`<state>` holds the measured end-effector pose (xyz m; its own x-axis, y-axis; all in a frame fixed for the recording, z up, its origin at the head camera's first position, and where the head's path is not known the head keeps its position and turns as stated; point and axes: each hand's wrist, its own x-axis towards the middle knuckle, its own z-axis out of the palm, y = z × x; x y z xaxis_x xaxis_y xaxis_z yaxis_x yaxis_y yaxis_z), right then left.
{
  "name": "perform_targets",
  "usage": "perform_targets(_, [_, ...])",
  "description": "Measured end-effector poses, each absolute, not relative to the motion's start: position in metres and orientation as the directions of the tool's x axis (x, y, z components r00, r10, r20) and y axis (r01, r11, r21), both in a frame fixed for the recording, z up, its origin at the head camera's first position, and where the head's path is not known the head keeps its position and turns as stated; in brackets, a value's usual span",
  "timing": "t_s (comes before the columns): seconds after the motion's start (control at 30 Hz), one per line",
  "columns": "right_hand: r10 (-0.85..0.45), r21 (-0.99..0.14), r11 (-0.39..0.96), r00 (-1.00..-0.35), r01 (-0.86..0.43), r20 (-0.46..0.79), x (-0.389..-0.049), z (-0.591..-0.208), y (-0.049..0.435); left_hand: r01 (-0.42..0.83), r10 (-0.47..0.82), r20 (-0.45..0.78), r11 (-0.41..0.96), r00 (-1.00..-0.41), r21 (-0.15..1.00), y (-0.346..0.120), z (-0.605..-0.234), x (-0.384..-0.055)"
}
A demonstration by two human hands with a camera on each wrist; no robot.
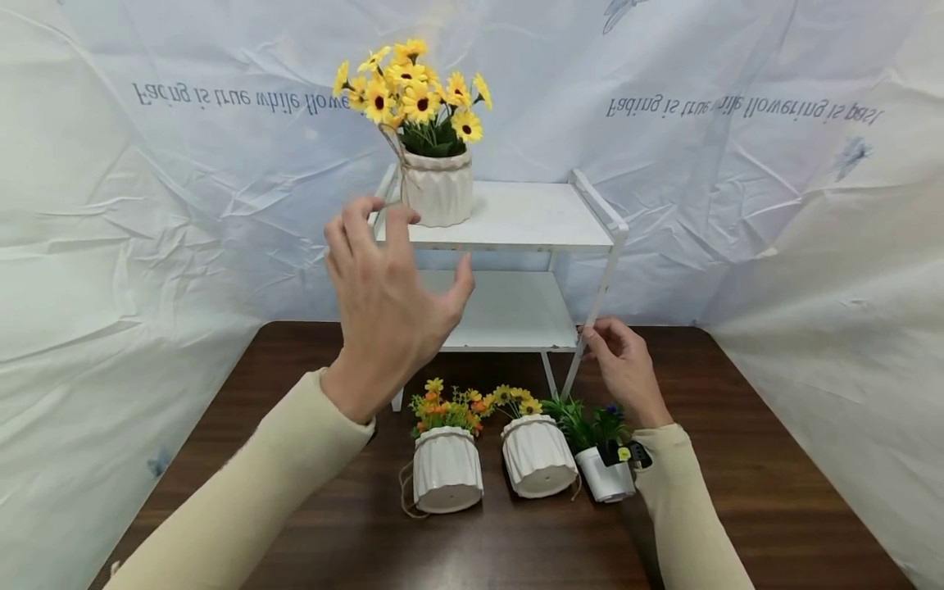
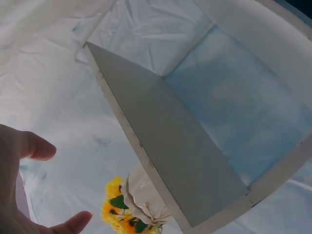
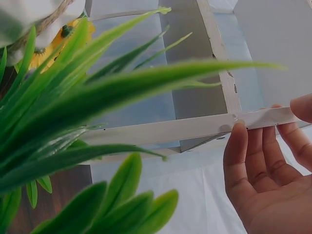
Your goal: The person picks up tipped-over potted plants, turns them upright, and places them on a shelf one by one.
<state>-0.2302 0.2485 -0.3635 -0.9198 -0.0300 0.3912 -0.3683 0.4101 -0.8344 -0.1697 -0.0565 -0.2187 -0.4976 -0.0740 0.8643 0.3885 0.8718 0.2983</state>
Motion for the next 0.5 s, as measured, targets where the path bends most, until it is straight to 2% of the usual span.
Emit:
perform_targets(0.2, [-0.027,-0.832,0.418,-0.920,-0.366,0.391,-0.231,-0.365,0.248,0.362,-0.082,0.867,0.887,-0.491,0.288,-0.056,-0.231,-0.159])
perform_targets(0.5, [-0.023,-0.832,0.414,-0.918,-0.369,0.395,-0.229,-0.364,0.247,0.333,-0.111,0.837,0.883,-0.536,0.331,-0.051,-0.252,-0.151])
